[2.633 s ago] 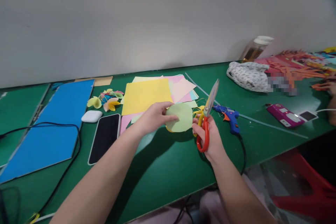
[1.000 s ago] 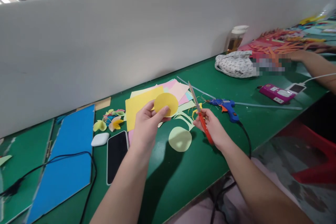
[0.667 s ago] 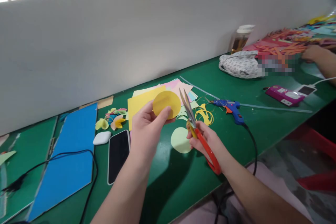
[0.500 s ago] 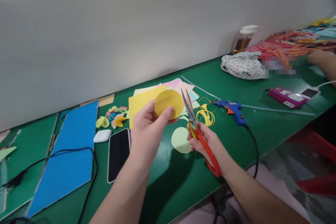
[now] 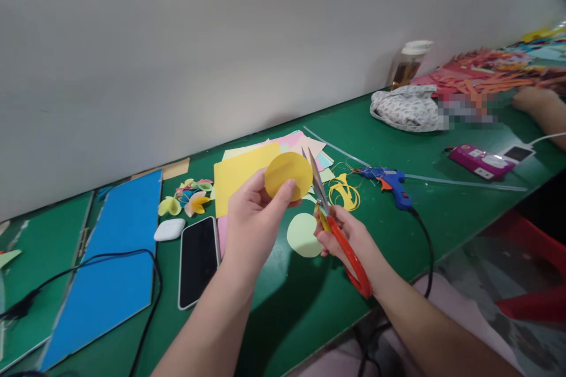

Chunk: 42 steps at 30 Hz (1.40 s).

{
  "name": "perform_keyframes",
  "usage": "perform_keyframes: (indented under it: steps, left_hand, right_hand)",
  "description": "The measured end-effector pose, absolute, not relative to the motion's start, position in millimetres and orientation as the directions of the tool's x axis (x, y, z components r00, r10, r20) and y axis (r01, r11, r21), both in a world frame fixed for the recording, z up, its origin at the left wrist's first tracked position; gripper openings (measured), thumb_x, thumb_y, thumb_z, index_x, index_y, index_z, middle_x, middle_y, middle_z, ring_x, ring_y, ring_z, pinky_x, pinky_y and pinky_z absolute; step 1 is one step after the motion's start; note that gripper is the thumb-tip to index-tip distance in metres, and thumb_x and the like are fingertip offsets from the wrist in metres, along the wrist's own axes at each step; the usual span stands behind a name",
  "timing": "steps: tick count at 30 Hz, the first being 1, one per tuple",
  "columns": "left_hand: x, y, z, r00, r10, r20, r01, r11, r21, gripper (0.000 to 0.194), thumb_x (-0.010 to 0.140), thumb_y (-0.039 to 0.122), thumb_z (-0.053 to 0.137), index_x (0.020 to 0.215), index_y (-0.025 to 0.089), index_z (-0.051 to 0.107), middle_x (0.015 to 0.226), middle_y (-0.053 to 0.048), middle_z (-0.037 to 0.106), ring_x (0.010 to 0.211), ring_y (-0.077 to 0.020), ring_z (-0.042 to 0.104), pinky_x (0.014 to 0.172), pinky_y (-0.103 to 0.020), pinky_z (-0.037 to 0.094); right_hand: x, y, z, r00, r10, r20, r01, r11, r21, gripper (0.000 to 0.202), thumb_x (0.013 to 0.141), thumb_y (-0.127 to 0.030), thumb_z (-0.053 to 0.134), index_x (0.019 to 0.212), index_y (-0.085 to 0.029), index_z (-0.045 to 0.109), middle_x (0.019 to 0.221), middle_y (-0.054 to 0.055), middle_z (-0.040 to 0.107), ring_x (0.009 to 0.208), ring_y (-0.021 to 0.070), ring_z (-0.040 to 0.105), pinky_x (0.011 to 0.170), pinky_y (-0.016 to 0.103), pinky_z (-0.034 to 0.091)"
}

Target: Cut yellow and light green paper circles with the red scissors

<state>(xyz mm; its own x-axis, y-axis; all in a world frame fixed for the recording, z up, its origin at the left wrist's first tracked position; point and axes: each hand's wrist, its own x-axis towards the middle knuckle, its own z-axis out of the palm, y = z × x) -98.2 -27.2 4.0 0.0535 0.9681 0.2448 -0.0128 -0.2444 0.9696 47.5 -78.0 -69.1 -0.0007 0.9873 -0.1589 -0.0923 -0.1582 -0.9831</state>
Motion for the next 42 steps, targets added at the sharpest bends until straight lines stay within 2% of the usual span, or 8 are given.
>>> perform_keyframes:
  steps: [8,18,27,32,42]
  left_hand:
    - [-96.2,-26.1,0.6,0.083,0.97,0.23,-0.037,-0.227,0.973,0.018,0.079,0.029,0.075,0.094,0.021,0.073,0.085,0.003,0.072,0.074,-0.01,0.069,0.064,-0.017,0.061]
    - [-96.4,-27.1,1.0,0.106,0.975,0.196,-0.049,-0.192,0.98,0.021,0.079,0.03,0.074,0.098,0.022,0.072,0.088,0.003,0.072,0.076,-0.0105,0.069,0.064,-0.018,0.061]
    - [-97.2,-26.8,1.9,0.089,0.977,0.195,0.002,-0.196,0.981,0.024,0.079,0.032,0.073,0.1,0.019,0.071,0.091,-0.001,0.073,0.078,-0.0142,0.07,0.065,-0.022,0.062]
    - [-98.8,-25.8,1.7,0.094,0.977,0.193,-0.014,-0.193,0.981,0.024,0.079,0.031,0.074,0.101,0.021,0.071,0.093,0.0,0.073,0.08,-0.0131,0.07,0.068,-0.021,0.062]
    - [-100.1,-25.5,3.5,0.066,0.974,0.219,-0.013,-0.219,0.976,0.027,0.079,0.031,0.074,0.103,0.021,0.071,0.095,-0.001,0.073,0.08,-0.014,0.071,0.067,-0.023,0.063]
  right_hand:
    - [45.7,-78.2,-73.0,0.015,0.99,-0.143,-0.11,-0.141,-0.984,0.053,0.069,-0.063,0.074,0.097,-0.021,0.058,0.084,-0.001,0.057,0.059,0.0097,0.05,0.059,0.029,0.049]
    - [41.7,-77.5,-67.6,0.028,0.985,-0.169,-0.189,-0.161,-0.969,0.06,0.064,-0.068,0.074,0.095,-0.019,0.057,0.069,-0.005,0.055,0.049,0.007,0.046,0.05,0.024,0.047]
    - [45.0,-78.3,-67.3,0.007,0.985,-0.174,-0.181,-0.17,-0.969,0.049,0.069,-0.056,0.077,0.096,-0.02,0.058,0.075,-0.004,0.055,0.051,0.0078,0.048,0.049,0.025,0.05]
    - [46.5,-77.7,-66.3,0.007,0.981,-0.194,-0.169,-0.19,-0.967,0.044,0.067,-0.044,0.081,0.095,-0.02,0.058,0.077,-0.004,0.056,0.053,0.0083,0.05,0.048,0.023,0.05]
    - [46.7,-77.9,-65.9,0.006,0.982,-0.186,-0.162,-0.183,-0.97,0.044,0.066,-0.046,0.082,0.092,-0.019,0.059,0.072,-0.005,0.056,0.049,0.007,0.048,0.044,0.02,0.046]
